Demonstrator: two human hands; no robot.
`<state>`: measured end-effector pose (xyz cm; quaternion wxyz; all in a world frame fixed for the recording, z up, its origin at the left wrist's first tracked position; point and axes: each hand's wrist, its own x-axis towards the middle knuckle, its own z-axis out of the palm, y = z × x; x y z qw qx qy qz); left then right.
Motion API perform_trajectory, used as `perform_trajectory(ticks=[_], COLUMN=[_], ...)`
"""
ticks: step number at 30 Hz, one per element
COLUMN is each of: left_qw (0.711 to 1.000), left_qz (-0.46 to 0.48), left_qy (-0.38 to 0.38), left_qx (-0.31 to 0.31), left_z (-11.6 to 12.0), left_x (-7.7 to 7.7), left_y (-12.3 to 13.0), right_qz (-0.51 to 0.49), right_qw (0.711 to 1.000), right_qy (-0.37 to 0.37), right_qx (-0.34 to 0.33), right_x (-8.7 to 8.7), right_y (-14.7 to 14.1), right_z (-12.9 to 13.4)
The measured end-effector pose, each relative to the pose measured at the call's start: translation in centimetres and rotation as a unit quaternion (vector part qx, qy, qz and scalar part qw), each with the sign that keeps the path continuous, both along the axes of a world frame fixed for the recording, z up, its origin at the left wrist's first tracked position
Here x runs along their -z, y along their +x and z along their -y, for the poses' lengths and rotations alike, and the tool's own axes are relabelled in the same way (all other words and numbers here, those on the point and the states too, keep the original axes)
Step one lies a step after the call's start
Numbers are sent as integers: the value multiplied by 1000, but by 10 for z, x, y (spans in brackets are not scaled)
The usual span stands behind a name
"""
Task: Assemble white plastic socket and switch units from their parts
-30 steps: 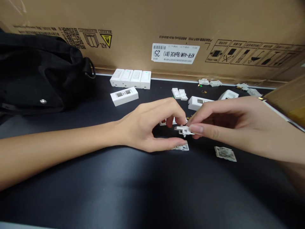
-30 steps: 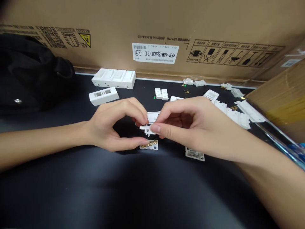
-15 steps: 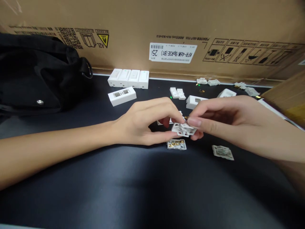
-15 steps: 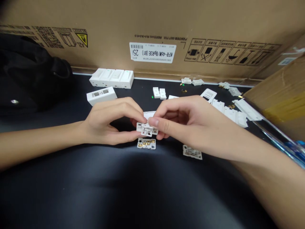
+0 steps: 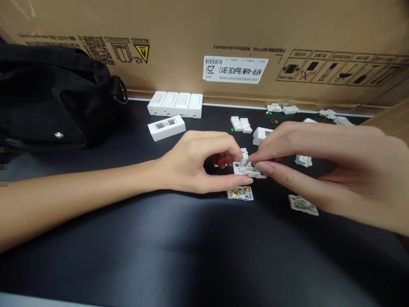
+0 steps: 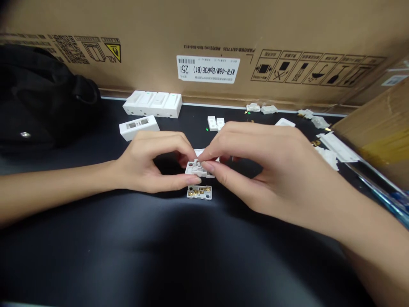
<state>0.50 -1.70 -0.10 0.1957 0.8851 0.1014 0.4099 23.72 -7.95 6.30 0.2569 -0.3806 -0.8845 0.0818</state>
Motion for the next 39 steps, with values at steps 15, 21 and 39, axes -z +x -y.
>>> perform_trajectory(ticks=[15, 21, 39], left_qw=[998, 998, 992], left_qz=[9, 2, -10], left_qy=[42, 49, 107], left_qx=[-40, -49, -72], left_z=[1, 2, 2], left_x=[5, 5, 8], left_y=[2, 1, -3], right_qz=[41, 51, 100], right_qw=[997, 998, 986], right_qy=[63, 43, 119], right_qx=[-19, 19, 65], right_x=[8, 6, 17], right_y=[-2, -9, -19], right_z=[-1, 4, 6])
